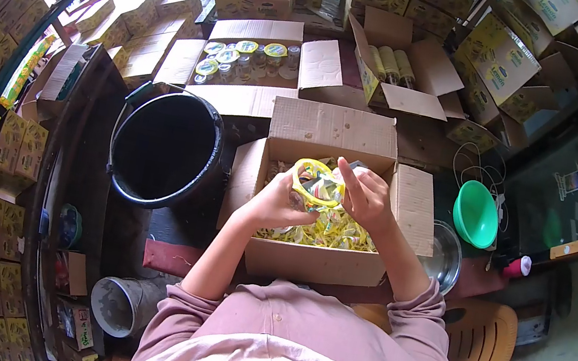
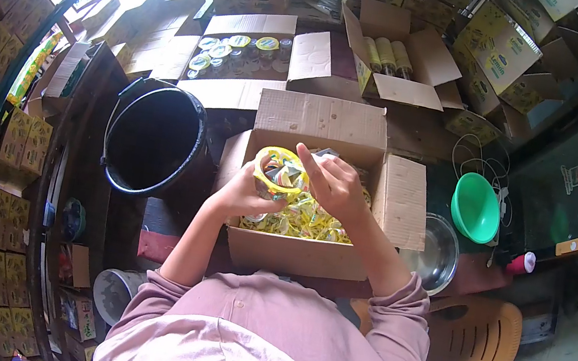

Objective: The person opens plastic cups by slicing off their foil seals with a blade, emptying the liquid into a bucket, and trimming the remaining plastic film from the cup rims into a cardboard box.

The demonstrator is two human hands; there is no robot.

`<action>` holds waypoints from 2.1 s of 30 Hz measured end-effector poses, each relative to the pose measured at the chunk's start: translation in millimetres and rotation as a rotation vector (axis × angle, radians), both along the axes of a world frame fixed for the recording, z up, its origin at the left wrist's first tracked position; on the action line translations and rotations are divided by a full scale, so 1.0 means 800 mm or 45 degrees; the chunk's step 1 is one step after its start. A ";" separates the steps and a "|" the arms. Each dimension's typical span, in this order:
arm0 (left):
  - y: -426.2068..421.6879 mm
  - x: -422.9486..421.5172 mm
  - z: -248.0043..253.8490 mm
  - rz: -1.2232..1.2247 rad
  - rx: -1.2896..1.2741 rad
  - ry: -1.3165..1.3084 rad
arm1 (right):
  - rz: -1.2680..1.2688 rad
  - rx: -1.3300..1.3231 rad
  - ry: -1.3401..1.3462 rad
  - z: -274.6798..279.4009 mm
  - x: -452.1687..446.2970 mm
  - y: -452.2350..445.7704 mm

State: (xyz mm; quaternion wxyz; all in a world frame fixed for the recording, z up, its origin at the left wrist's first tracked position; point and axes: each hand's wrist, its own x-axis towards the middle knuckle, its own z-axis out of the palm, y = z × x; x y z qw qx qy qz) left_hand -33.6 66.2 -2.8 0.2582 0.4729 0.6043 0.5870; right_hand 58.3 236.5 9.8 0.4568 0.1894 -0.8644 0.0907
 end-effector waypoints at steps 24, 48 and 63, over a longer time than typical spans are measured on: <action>0.000 -0.005 -0.017 -0.830 -0.004 -1.041 | 0.150 -0.038 -0.001 -0.010 -0.001 -0.003; -0.031 -0.023 0.027 -0.480 -0.044 -0.122 | -0.542 -0.400 -0.894 -0.020 0.029 0.038; -0.024 -0.020 0.040 -0.114 -0.314 0.391 | 0.468 -1.695 -1.112 0.021 0.036 0.014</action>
